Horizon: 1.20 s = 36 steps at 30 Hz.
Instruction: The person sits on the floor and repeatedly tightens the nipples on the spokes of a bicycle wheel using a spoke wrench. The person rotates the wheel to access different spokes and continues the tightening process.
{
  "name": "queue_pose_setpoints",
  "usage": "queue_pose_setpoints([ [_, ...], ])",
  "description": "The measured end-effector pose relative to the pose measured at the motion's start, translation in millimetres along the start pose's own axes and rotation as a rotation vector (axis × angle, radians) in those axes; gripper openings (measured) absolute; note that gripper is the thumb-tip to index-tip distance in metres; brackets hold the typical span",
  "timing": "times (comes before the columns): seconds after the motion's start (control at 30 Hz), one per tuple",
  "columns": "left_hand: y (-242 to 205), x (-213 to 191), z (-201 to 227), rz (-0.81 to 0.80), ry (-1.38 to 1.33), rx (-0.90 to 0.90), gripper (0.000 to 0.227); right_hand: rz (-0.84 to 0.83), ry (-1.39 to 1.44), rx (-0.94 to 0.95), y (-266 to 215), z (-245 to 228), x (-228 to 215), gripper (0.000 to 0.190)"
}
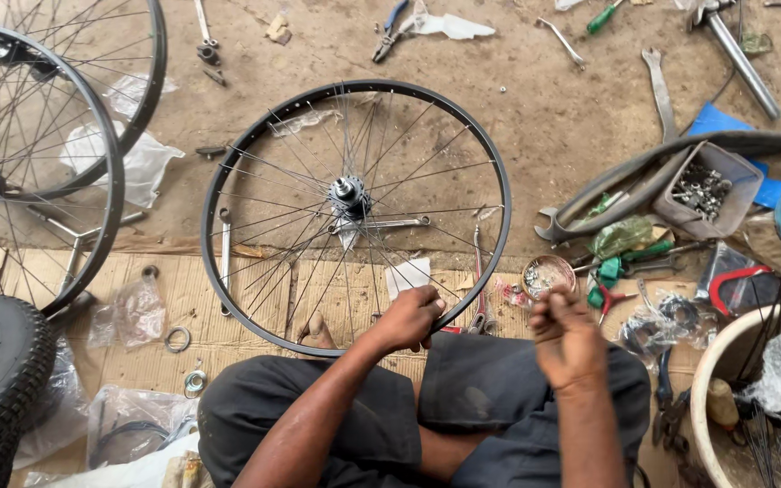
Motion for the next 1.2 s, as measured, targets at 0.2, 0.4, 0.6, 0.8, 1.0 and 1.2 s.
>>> queue_pose_setpoints([
  [0.2, -7, -3, 6, -0.026, -0.040, 0.005, 0.028, 0.079, -0.097, 0.096, -7, 46, 33, 0.013],
  [0.4, -7, 0, 9, -0.020, 0.026, -0.006, 0.026, 0.112, -0.145, 0.029, 8, 41, 41, 0.015],
  [0.6, -5, 0, 7, -0.010, 0.047, 0.014, 0.029, 0.143, -0.151, 0.002, 9, 40, 38, 0.006],
  [0.8, -4, 1, 3, 0.005, 0.090, 0.026, 0.031, 0.162, -0.159, 0.004, 11, 41, 34, 0.005],
  [1.0, -1, -2, 2, 0.018, 0.021, -0.002, 0.024, 0.145, -0.288, -0.005, -25, 52, 40, 0.020],
  [1.2, 7, -8, -6, -0.044, -0.009, 0.003, 0.022, 0.069, -0.393, 0.039, -61, 97, 65, 0.019],
])
Point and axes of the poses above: each hand's wrist, its own y-axis towards the middle knuckle, its own x-axis out of the palm, z = x × y, the point moved 3 cm from there along y, towards the middle knuckle, and after that the axes turned 8 degrees about -y, right-handed, at the moved point
